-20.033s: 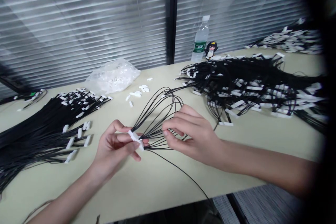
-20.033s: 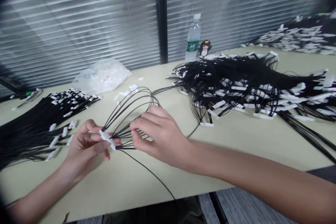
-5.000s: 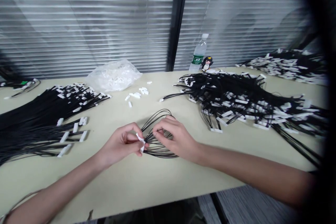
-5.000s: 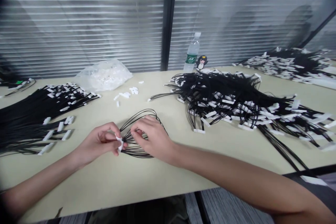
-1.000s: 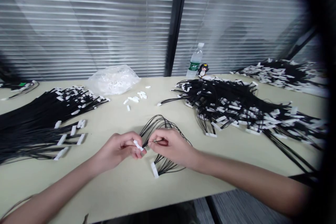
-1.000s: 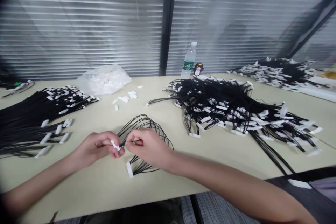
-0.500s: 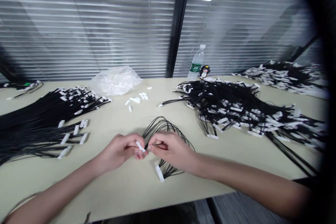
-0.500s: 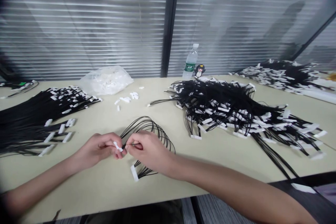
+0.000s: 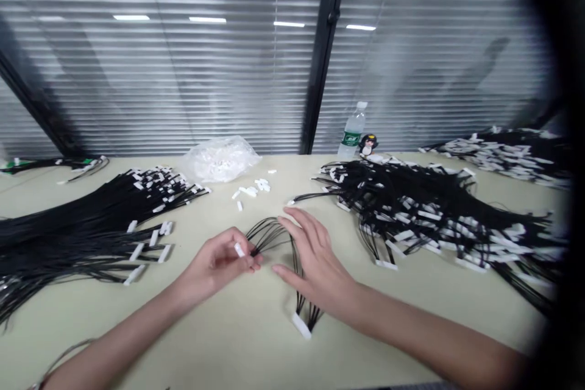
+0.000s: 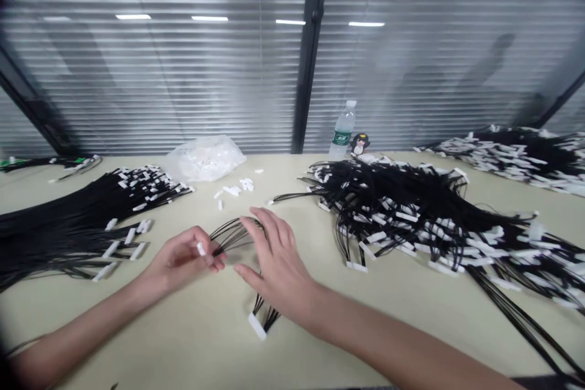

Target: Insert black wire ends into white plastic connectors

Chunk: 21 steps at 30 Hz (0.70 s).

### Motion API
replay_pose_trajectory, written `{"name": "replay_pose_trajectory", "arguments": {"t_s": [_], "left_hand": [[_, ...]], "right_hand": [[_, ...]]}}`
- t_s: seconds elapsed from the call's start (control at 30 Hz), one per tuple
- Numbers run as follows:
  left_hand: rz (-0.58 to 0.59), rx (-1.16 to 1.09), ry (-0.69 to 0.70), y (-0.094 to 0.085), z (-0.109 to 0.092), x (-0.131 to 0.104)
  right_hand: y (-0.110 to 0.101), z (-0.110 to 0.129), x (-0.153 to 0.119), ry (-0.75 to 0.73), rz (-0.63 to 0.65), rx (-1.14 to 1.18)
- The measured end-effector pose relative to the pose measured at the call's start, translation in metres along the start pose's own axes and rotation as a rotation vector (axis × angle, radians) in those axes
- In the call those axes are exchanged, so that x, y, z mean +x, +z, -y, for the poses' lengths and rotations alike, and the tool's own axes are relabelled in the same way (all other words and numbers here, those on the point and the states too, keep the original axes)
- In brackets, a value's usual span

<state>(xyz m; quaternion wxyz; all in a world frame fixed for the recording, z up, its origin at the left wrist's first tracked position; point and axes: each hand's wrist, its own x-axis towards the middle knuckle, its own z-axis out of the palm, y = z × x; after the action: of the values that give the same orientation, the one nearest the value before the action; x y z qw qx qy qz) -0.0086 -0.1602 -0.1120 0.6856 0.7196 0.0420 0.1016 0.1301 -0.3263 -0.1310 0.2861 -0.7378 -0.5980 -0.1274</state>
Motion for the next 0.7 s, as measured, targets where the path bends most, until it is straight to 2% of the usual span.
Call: {"name": "replay_pose_trajectory", "arguments": {"t_s": [0.07, 0.13, 0.2, 0.23, 0.27, 0.3, 0.37, 0.43, 0.47, 0.5, 0.6, 0.7], "left_hand": [[0.089, -0.041, 0.011, -0.003, -0.007, -0.004], [0.237, -0.059, -0.025, -0.005, -0.014, -0.01], [0.358, -0.088, -0.069, -0.008, -0.021, -0.016], [0.374, -0.119, -0.077, -0.01, -0.023, -0.018], [0.354, -0.17, -0.072, -0.013, -0.024, -0.019], [0.271, -0.229, -0.069, -0.018, -0.024, -0.018], [-0.012, -0.366, -0.009, -0.03, -0.021, -0.011], [-0.293, -0.446, -0.035, -0.043, -0.013, -0.001], [-0.404, -0.456, -0.067, -0.046, -0.009, 0.004], [-0.464, -0.456, -0.127, -0.048, -0.005, 0.007], [-0.447, -0.486, -0.262, -0.038, 0.004, 0.009], [-0.397, -0.45, -0.315, -0.021, 0.009, 0.005]], "right_hand": [[0.004, -0.008, 0.0, 0.016, -0.015, -0.018], [0.008, -0.016, 0.003, 0.065, -0.018, 0.055], [0.009, -0.022, 0.006, 0.141, 0.026, 0.293], [0.008, -0.024, 0.008, 0.196, 0.09, 0.483], [0.005, -0.025, 0.01, 0.255, 0.168, 0.679], [0.001, -0.026, 0.013, 0.312, 0.246, 0.85], [-0.011, -0.025, 0.017, 0.402, 0.365, 1.049], [-0.026, -0.026, 0.024, 0.48, 0.364, 1.093], [-0.034, -0.029, 0.027, 0.52, 0.326, 1.113], [-0.043, -0.034, 0.031, 0.558, 0.269, 1.129], [-0.07, -0.063, 0.042, 0.604, 0.027, 1.093], [-0.094, -0.111, 0.046, 0.646, -0.209, 0.992]]}}
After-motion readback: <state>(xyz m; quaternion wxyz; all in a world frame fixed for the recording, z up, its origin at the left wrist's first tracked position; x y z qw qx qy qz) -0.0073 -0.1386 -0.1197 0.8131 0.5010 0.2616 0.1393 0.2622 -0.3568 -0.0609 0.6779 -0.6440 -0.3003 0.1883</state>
